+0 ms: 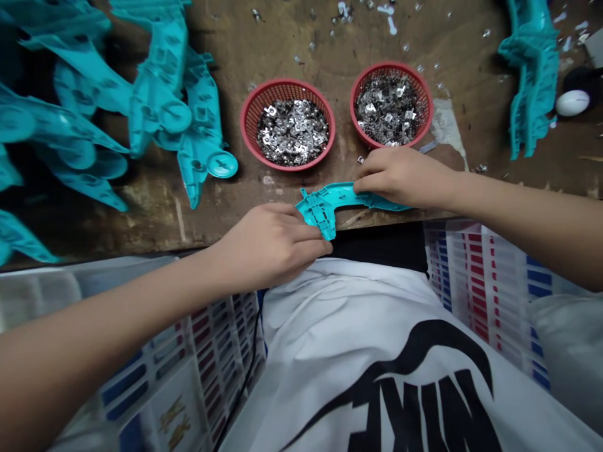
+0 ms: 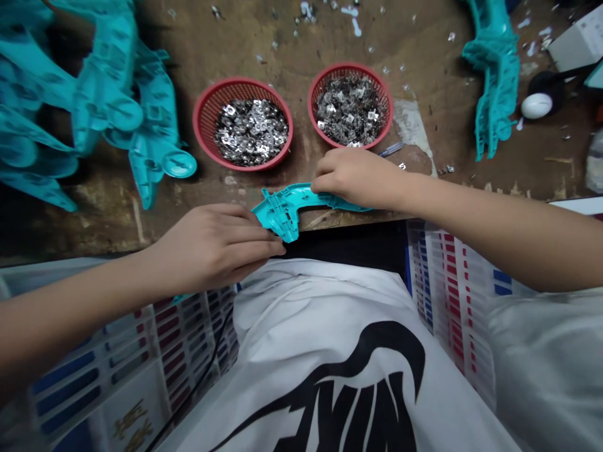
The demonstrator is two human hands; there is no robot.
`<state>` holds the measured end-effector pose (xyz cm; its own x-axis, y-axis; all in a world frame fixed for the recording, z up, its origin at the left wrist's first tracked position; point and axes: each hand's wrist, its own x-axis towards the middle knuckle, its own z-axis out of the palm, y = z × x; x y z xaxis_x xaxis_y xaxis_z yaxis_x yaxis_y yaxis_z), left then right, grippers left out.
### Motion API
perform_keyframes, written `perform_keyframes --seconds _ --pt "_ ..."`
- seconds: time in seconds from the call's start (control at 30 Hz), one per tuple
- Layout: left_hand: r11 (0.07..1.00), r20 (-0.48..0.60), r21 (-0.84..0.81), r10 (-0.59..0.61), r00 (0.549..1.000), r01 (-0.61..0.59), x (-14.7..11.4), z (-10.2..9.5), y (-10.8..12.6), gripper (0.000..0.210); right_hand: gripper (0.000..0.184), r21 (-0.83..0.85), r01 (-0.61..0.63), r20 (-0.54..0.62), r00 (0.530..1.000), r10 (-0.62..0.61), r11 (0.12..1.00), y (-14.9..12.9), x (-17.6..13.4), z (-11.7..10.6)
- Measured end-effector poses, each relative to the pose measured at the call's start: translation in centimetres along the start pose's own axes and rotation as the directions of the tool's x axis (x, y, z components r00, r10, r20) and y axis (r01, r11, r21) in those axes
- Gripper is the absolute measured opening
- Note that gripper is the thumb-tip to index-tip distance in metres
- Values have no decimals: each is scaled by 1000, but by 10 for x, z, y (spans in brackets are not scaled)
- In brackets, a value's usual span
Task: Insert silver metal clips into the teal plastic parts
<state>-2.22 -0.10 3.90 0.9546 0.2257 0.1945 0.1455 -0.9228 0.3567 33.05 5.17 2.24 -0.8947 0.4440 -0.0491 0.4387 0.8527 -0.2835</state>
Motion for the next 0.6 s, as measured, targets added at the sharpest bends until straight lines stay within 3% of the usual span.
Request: perform_keyframes --seconds 0.17,0.33,0.47,0.6 --pt "997 -49 48 58 997 -56 3 2 1 39 46 -19 19 -10 1000 -19 1000 2 4 3" --pt "995 2 83 54 999 -54 5 4 2 40 49 -46 25 6 1000 -25 999 1 5 3" --pt "998 54 67 -6 999 2 3 8 2 35 46 -22 9 11 1000 -9 1000 2 5 6" --pt "985 98 13 -171 980 171 0 14 0 30 43 -37 29 52 998 -27 999 2 6 7"
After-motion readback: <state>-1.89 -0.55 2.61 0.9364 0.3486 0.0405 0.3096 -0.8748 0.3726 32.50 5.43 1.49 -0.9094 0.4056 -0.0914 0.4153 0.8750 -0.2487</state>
